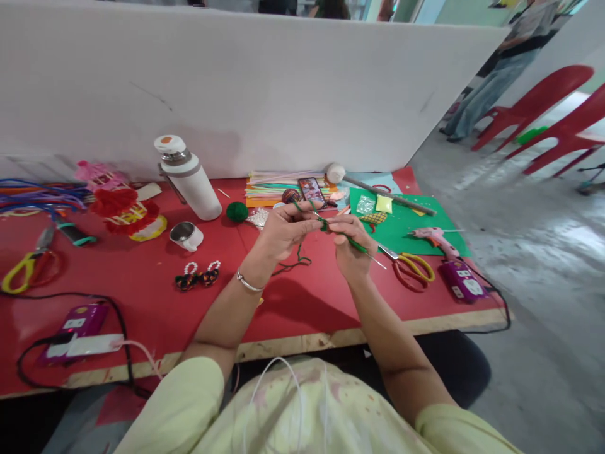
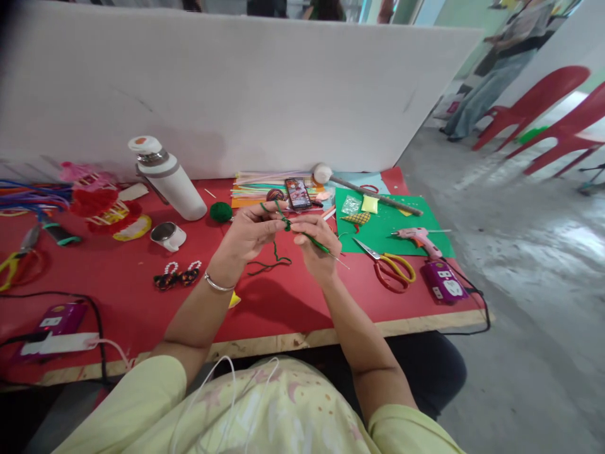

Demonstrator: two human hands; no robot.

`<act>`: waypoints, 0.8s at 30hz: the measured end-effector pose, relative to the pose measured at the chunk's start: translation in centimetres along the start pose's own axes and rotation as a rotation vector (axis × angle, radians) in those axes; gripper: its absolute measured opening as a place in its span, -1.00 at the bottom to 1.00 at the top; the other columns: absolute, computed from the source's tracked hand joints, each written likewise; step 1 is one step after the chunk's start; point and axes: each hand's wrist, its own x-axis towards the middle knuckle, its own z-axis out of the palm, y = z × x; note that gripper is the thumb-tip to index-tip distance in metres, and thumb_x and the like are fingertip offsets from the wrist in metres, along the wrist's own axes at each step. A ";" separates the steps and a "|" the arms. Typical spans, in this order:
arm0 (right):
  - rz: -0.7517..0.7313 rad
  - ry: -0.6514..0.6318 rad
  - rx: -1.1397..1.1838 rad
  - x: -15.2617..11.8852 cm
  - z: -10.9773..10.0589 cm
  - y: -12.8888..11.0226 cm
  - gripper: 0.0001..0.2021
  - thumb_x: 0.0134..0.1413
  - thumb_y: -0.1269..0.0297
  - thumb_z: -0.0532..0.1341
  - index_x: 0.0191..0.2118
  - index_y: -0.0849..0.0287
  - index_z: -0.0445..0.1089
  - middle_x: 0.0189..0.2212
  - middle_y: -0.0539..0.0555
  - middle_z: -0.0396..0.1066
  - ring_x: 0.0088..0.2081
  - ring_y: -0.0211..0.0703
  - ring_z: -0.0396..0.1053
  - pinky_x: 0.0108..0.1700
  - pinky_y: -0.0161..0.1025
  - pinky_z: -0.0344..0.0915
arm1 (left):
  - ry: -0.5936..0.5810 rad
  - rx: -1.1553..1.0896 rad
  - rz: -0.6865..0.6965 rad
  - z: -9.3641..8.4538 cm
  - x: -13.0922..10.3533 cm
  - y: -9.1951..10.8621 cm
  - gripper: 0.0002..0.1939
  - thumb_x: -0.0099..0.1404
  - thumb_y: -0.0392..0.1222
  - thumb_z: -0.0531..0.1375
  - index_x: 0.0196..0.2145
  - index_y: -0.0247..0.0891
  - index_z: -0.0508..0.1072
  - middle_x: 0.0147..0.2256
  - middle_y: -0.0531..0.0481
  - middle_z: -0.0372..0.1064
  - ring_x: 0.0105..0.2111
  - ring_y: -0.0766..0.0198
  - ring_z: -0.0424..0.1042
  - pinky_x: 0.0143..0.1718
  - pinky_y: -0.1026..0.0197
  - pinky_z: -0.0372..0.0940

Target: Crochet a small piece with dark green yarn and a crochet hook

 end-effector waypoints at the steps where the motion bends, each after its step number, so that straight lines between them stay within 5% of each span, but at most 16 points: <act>1: -0.028 0.018 -0.029 -0.1 0.2 -0.1 -0.84 0.27 0.06 0.38 -0.10 -0.11 0.66 -0.16 0.07 0.61 -0.15 -0.06 0.57 -0.10 -0.05 0.54 | 0.003 -0.014 -0.003 0.2 0.0 -0.2 -0.51 -0.22 -0.27 0.62 -0.24 -0.26 0.71 -0.52 0.09 0.45 -0.68 0.58 0.07 -0.67 0.35 -0.15; 8: -0.156 -0.048 -0.131 1.0 -0.5 0.0 -0.82 0.26 0.15 0.40 -0.04 -0.11 0.66 -0.13 0.06 0.65 -0.14 -0.07 0.60 -0.07 -0.08 0.54 | 0.075 0.027 0.070 0.3 0.3 -1.1 -0.50 -0.20 -0.22 0.62 -0.22 -0.27 0.70 -0.53 0.10 0.47 -0.68 0.57 0.09 -0.67 0.37 -0.12; 11: -0.116 -0.110 -0.174 1.4 -0.9 0.0 -0.83 0.27 0.11 0.39 -0.06 -0.12 0.67 -0.16 0.07 0.64 -0.14 -0.04 0.60 -0.04 -0.05 0.54 | 0.132 0.128 0.165 0.5 0.3 -1.7 -0.57 -0.15 -0.23 0.59 -0.25 -0.26 0.70 -0.48 0.08 0.51 -0.58 0.47 0.28 -0.59 0.37 0.08; 15: -0.146 -0.035 -0.294 0.6 0.2 0.4 -0.74 0.21 0.18 0.43 0.01 -0.20 0.65 -0.09 0.09 0.63 -0.06 0.02 0.56 0.06 0.03 0.50 | 0.354 0.269 0.342 1.4 -0.1 -2.3 -0.81 -0.03 -0.27 0.51 -0.41 -0.24 0.63 -0.36 0.03 0.58 -0.32 0.31 0.50 -0.32 0.30 0.37; 17: -0.173 0.035 -0.339 -0.1 1.1 0.8 -0.75 0.20 0.17 0.44 -0.01 -0.22 0.65 -0.09 0.09 0.62 -0.05 0.05 0.55 0.07 0.07 0.49 | 0.358 0.185 0.277 1.6 -0.2 -2.1 -0.81 -0.02 -0.24 0.51 -0.41 -0.24 0.62 -0.41 0.06 0.53 -0.42 0.38 0.42 -0.44 0.33 0.29; 21: -0.123 0.057 -0.282 -0.3 1.5 1.8 -0.80 0.19 0.00 0.42 -0.09 -0.20 0.68 -0.14 0.08 0.63 -0.09 0.07 0.58 0.06 0.11 0.51 | 0.183 -0.091 -0.018 1.0 -0.2 -0.8 -0.62 -0.17 -0.26 0.57 -0.35 -0.29 0.62 -0.53 0.13 0.43 -0.65 0.56 0.12 -0.64 0.38 -0.02; 24: -0.110 0.014 -0.202 0.4 0.7 1.8 -0.74 0.13 -0.13 0.43 -0.17 -0.14 0.69 -0.19 0.09 0.66 -0.15 0.08 0.62 0.00 0.11 0.55 | 0.116 -0.116 -0.062 0.2 -0.1 0.2 -0.59 -0.21 -0.29 0.59 -0.34 -0.31 0.64 -0.54 0.11 0.45 -0.67 0.58 0.10 -0.66 0.39 -0.07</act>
